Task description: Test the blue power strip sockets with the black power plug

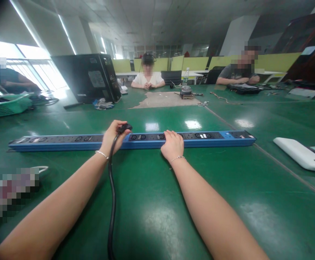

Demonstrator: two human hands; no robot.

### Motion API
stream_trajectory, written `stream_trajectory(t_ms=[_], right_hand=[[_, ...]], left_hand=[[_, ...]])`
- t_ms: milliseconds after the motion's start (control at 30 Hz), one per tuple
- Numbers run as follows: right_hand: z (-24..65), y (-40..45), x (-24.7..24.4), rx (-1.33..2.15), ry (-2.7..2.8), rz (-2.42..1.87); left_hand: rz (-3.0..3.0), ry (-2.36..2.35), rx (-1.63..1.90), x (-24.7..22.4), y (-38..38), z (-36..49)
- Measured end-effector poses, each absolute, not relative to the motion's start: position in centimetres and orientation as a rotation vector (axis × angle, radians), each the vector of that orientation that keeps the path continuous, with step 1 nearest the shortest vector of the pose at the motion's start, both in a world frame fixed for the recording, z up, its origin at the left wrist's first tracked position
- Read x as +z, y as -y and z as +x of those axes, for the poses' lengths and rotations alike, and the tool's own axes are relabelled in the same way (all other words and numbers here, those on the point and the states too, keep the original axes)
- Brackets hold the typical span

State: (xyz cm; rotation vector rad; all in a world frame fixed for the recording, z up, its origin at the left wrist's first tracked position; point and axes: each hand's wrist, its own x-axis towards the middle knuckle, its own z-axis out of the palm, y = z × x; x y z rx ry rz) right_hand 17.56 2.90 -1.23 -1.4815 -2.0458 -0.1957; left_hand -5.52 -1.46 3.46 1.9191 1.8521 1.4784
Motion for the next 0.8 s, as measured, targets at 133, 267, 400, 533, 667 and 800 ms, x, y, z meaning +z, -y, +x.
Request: stream_trajectory(t_ms=[133, 267, 400, 533, 667, 800], right_hand=[[17.6, -2.9, -1.3, -0.186, 2.038, -1.467], [17.7, -2.9, -1.2, -0.168, 2.046, -1.466], [17.7, -2.9, -1.1, -0.145, 2.042, -1.46], [17.7, -3.0, -1.2, -0.114, 2.02, -1.447], [17.6, -3.1, -1.0, -0.06, 1.974, -1.408], [16.8, -2.8, -0.7, 0.018, 2.017, -1.121]], left_hand=[[2.047, -1.826, 1.216, 3.5, 0.0, -1.3], [2.122, -1.896, 1.044, 2.9, -1.7, 1.1], [2.129, -1.965, 0.95, 2.7, -2.3, 1.7], [2.197, -2.051, 0.829, 3.3, -2.0, 2.2], [2.255, -2.11, 0.764, 3.8, -1.4, 2.9], [2.25, -2.171, 0.747, 3.5, -0.9, 3.3]])
